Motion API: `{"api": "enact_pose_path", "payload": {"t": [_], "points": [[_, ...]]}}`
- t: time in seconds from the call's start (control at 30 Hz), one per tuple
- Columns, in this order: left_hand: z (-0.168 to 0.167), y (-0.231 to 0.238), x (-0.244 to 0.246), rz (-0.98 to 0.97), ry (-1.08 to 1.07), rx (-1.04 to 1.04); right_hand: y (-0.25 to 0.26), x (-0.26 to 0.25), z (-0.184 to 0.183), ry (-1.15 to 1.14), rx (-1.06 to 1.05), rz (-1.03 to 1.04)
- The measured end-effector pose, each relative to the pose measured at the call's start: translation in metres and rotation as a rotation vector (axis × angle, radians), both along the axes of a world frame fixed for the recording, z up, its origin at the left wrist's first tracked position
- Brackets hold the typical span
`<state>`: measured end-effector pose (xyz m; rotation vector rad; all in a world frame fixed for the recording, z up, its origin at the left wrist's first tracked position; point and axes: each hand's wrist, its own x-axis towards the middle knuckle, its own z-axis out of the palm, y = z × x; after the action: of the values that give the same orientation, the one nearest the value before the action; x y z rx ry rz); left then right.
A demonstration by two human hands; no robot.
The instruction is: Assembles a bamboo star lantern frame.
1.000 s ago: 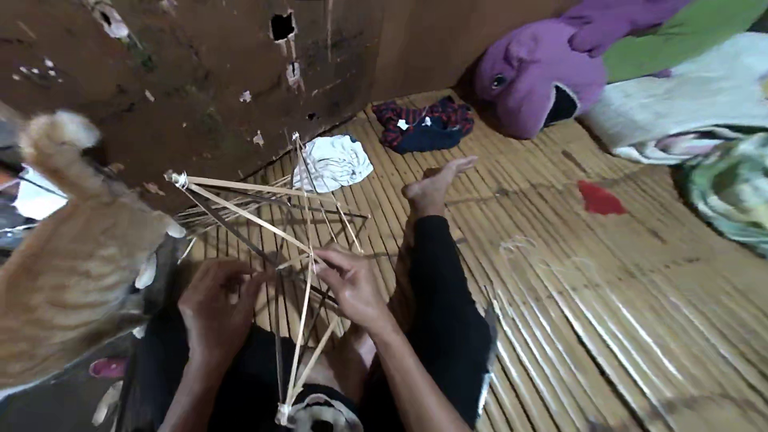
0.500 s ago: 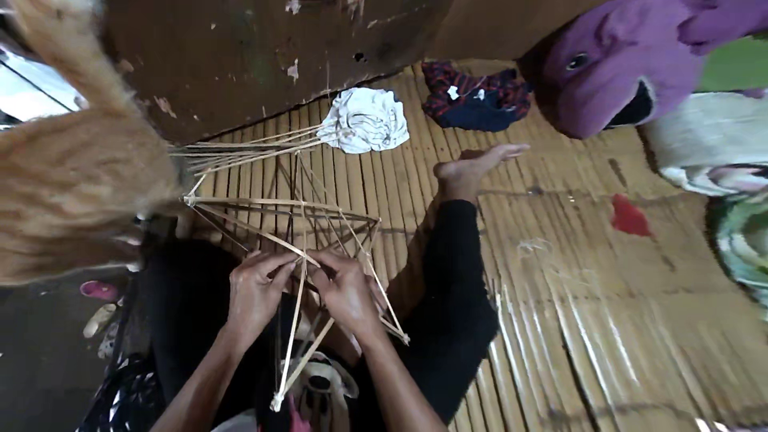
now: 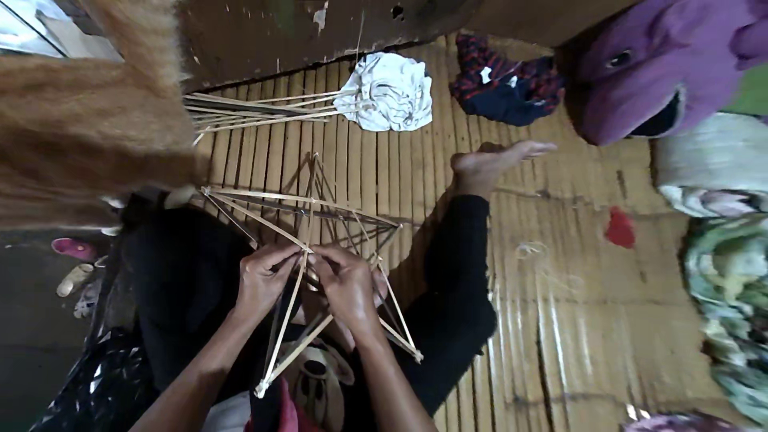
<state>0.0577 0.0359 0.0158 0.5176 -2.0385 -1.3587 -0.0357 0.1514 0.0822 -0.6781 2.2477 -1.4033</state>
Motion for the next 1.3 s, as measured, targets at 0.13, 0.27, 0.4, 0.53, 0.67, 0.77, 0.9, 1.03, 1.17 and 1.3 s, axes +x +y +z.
{"api": "enact_pose_path", "payload": {"t": [0.13,0.27,0.4,0.53,0.67,0.77,0.9,1.03,1.17,1.3], "points": [[-0.007,0.001,-0.005,-0.011,-0.013,0.059,-0.003,0.003,-0.005,-0.006,0.037,-0.062],[-0.012,0.003,-0.009,-0.030,-0.010,0.087,-0.001,0.001,-0.008,-0.029,0.045,-0.096],[-0.019,0.005,-0.011,-0.061,0.007,0.141,-0.003,-0.013,-0.001,-0.289,0.053,-0.126],[-0.022,0.010,-0.011,-0.063,0.021,0.163,-0.008,-0.031,0.002,-0.637,0.051,-0.184],[-0.022,0.013,-0.011,-0.054,0.046,0.174,-0.008,-0.042,-0.002,-0.817,0.030,-0.161],[-0.023,0.013,-0.011,-0.053,0.075,0.171,-0.008,-0.043,-0.007,-0.889,0.004,-0.173],[-0.024,0.013,-0.011,-0.052,0.099,0.145,-0.007,-0.043,-0.012,-0.906,-0.026,-0.157],[-0.028,0.013,-0.014,-0.059,0.103,0.112,-0.005,-0.042,-0.016,-0.895,-0.078,-0.151],[-0.030,0.013,-0.015,-0.058,0.079,0.093,-0.004,-0.041,-0.021,-0.869,-0.095,-0.167],[-0.033,0.013,-0.017,-0.062,0.087,0.068,-0.003,-0.040,-0.024,-0.846,-0.094,-0.179]]}}
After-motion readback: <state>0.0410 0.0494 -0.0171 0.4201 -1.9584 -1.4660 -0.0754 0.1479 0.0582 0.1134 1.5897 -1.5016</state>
